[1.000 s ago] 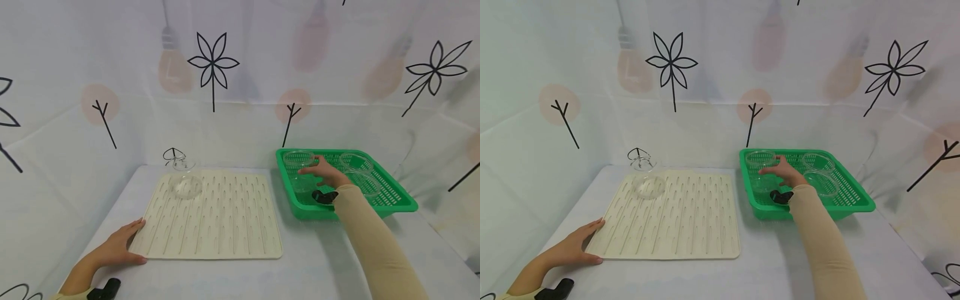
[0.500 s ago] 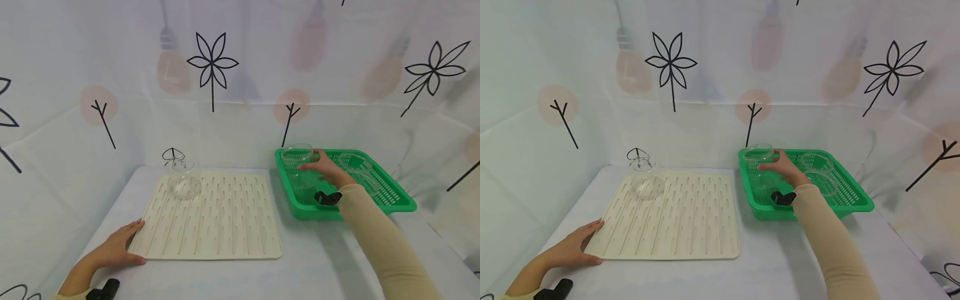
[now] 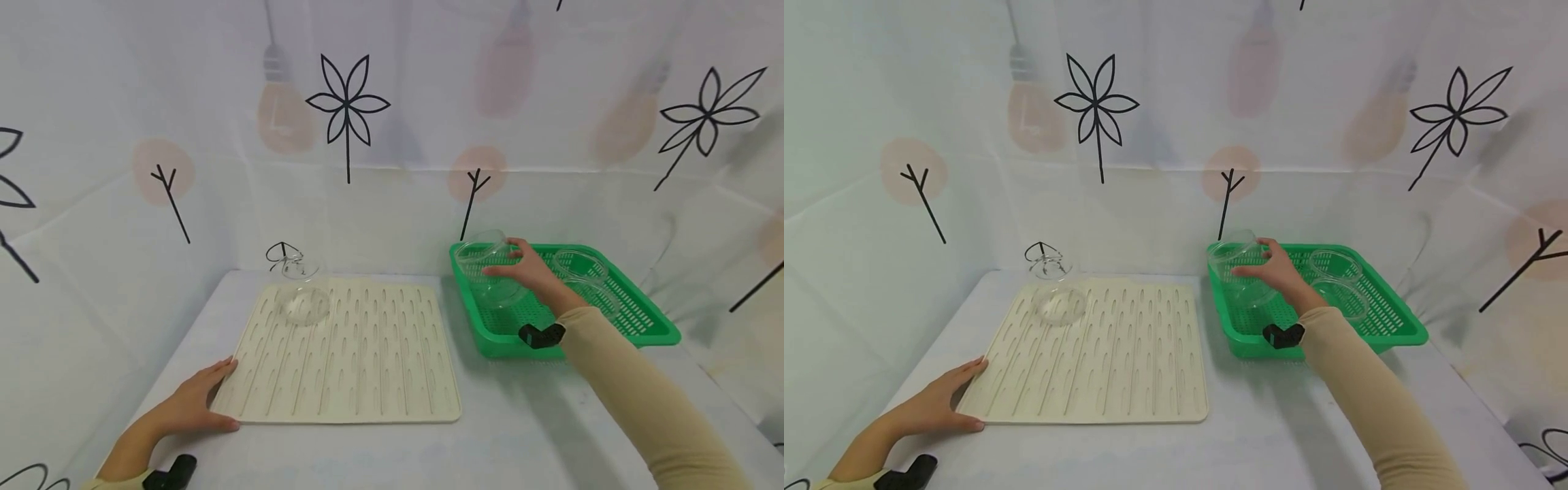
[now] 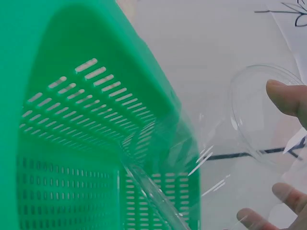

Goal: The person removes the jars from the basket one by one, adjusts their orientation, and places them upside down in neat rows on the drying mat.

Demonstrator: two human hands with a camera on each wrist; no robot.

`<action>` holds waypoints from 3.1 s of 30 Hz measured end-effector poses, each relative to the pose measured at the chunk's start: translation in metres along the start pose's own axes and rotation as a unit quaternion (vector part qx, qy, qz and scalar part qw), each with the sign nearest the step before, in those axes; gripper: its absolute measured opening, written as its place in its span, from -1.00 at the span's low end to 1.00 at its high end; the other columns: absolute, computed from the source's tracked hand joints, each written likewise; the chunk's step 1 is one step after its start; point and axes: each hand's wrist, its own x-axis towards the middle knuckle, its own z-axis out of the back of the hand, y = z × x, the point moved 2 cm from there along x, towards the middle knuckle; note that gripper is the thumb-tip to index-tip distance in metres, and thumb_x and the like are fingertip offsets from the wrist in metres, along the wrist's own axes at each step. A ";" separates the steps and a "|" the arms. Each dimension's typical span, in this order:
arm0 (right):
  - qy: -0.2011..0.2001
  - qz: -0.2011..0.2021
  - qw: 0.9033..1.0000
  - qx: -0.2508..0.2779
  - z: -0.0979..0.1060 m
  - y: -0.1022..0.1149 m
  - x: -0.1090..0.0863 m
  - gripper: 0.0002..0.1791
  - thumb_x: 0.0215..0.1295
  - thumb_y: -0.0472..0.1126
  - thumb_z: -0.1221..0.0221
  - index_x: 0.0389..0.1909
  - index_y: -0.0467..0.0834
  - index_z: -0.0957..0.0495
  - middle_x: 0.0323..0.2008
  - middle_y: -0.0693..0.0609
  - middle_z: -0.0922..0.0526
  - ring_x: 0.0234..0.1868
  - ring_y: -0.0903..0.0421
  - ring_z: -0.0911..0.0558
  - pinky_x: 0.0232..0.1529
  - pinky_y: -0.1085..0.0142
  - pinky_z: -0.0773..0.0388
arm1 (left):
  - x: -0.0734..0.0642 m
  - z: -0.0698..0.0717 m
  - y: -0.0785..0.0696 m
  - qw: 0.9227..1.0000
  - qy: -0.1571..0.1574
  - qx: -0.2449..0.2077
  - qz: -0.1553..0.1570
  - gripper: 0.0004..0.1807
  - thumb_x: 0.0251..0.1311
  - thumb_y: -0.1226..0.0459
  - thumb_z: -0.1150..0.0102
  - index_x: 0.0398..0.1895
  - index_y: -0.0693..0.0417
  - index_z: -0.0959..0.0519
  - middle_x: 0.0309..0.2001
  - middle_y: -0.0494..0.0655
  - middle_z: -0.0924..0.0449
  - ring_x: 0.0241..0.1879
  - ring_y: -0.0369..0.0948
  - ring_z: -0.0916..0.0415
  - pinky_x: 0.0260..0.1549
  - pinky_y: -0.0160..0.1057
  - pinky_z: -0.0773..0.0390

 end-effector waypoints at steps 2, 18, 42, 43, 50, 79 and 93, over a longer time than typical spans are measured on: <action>-0.003 0.007 1.000 -0.008 0.000 0.003 -0.003 0.20 0.02 0.17 -0.32 0.46 -0.11 0.28 0.35 -0.33 0.03 0.30 -0.33 -0.06 0.14 -0.22 -0.15 | 0.000 0.000 -0.001 1.000 -0.002 -0.001 -0.003 0.24 -0.42 -0.17 -0.48 0.31 0.39 -0.19 0.30 0.38 -0.12 0.22 0.33 -0.07 0.05 0.33 -0.16; -0.030 0.078 0.993 -0.087 -0.006 0.025 -0.019 0.09 0.01 0.15 -0.34 0.43 -0.16 0.05 0.25 -0.35 -0.15 0.20 -0.30 -0.22 0.02 -0.17 -0.31 | -0.002 0.003 -0.004 1.000 -0.001 0.001 -0.006 0.23 -0.41 -0.16 -0.48 0.29 0.42 -0.19 0.28 0.40 -0.13 0.21 0.34 -0.08 0.05 0.33 -0.16; -0.046 0.129 0.980 -0.141 -0.021 0.053 -0.033 0.08 -0.11 0.13 -0.41 0.40 -0.11 -0.08 0.14 -0.31 -0.21 0.16 -0.28 -0.18 0.03 -0.22 -0.27 | 0.021 0.008 -0.044 0.995 -0.058 -0.035 -0.072 0.20 -0.33 -0.10 -0.49 0.36 0.27 -0.09 0.31 0.33 -0.05 0.26 0.27 0.07 0.07 0.36 -0.10; -0.048 0.128 0.981 -0.142 -0.021 0.054 -0.034 0.08 -0.11 0.13 -0.42 0.40 -0.11 -0.09 0.14 -0.30 -0.22 0.17 -0.28 -0.18 0.03 -0.22 -0.27 | 0.023 0.008 -0.046 0.994 -0.063 -0.041 -0.075 0.19 -0.31 -0.09 -0.49 0.37 0.26 -0.09 0.31 0.31 -0.05 0.26 0.26 0.07 0.07 0.36 -0.10; -0.047 0.135 0.978 -0.153 -0.027 0.066 -0.036 0.07 -0.12 0.13 -0.42 0.39 -0.12 -0.10 0.14 -0.31 -0.23 0.21 -0.31 -0.12 0.04 -0.24 -0.24 | 0.037 0.009 -0.057 0.989 -0.097 -0.072 -0.085 0.16 -0.25 -0.04 -0.49 0.40 0.14 -0.05 0.32 0.25 -0.04 0.28 0.22 0.08 0.03 0.38 -0.15; -0.025 0.174 0.970 -0.168 -0.073 0.086 -0.038 0.05 -0.21 0.11 -0.47 0.36 -0.02 -0.20 0.20 -0.29 -0.21 0.13 -0.23 -0.23 -0.07 -0.20 -0.30 | 0.085 0.008 -0.110 0.974 -0.127 -0.136 -0.132 0.15 -0.22 0.03 -0.50 0.44 -0.06 0.00 0.38 0.04 0.02 0.35 0.07 0.08 0.14 0.27 -0.11; -0.018 0.192 0.966 -0.174 -0.090 0.091 -0.038 0.03 -0.26 0.08 -0.49 0.34 0.03 -0.24 0.14 -0.23 -0.26 0.09 -0.20 -0.24 -0.13 -0.12 -0.27 | 0.106 0.011 -0.137 0.969 -0.106 -0.150 -0.167 0.14 -0.17 -0.05 -0.45 0.46 -0.11 0.04 0.39 -0.04 0.02 0.37 0.01 0.11 0.17 0.23 -0.10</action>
